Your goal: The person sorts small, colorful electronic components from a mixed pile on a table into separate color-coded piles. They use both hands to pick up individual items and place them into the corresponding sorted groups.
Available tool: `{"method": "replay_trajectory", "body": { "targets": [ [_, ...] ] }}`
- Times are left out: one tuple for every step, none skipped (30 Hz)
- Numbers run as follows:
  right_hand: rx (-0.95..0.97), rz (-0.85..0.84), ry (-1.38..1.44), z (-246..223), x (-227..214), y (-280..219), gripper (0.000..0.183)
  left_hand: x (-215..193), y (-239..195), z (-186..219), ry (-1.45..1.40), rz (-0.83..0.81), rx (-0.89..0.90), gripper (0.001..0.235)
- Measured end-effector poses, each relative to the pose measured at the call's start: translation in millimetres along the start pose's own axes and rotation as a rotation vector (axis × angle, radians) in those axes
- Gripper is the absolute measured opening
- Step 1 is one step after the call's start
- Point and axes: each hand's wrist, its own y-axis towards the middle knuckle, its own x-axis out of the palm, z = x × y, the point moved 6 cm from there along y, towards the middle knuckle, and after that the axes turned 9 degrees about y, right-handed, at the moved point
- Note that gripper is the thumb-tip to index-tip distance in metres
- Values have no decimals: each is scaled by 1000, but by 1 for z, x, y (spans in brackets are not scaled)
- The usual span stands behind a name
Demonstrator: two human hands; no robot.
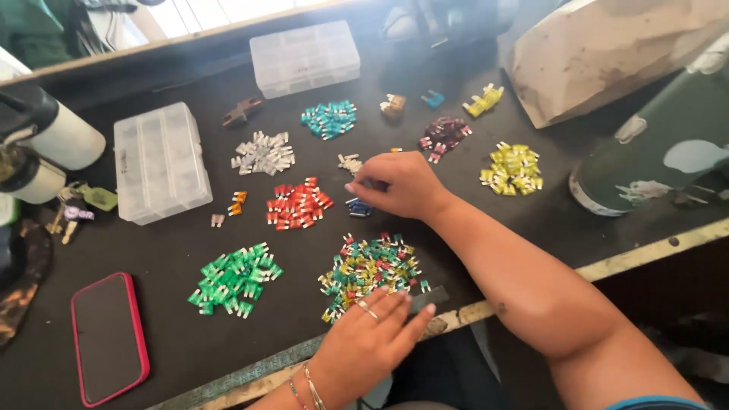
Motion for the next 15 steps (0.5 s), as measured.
{"method": "replay_trajectory", "body": {
  "targets": [
    [5, -7, -7, 0, 1, 0, 18, 1, 0, -3, 1, -10, -57, 29],
    [5, 0, -2, 0, 1, -1, 18, 3, 0, 0, 5, -17, -55, 29],
    [-5, -1, -4, -1, 2, -2, 18, 4, -1, 1, 32, -16, -59, 27],
    [-22, -3, -9, -1, 2, 0, 19, 6, -1, 1, 65, -10, -61, 26],
    [-29, 4, -8, -2, 3, 1, 19, 5, 0, 3, 74, -12, -58, 26],
    [-30, -4, -20, -2, 2, 1, 19, 3, 2, 5, 118, 15, -18, 23],
    [-31, -12, -33, -2, 1, 2, 19, 2, 4, 8, 163, 42, 23, 22],
    [-31, -8, -42, -2, 1, 1, 19, 3, 5, 9, 162, 46, 31, 22],
    [-29, 1, -43, -1, 1, 0, 19, 5, 5, 8, 176, 34, 12, 22],
    [-30, 8, -44, 0, 2, 0, 20, 7, 5, 7, 192, 24, -10, 23],
    [-33, 9, -51, -1, 0, 0, 20, 9, 5, 7, 194, 30, -4, 23],
    [-26, -1, -46, -1, -1, 2, 21, 12, 5, 4, 168, 5, -28, 25],
    [-20, -11, -42, -1, -3, 4, 22, 16, 6, 1, 143, -20, -52, 28],
    [-26, -8, -52, -3, -4, 5, 22, 17, 7, 0, 148, -11, -44, 28],
    [-11, -1, -44, -3, -4, 6, 22, 20, 8, -4, 94, -31, -77, 28]
  ]
}}
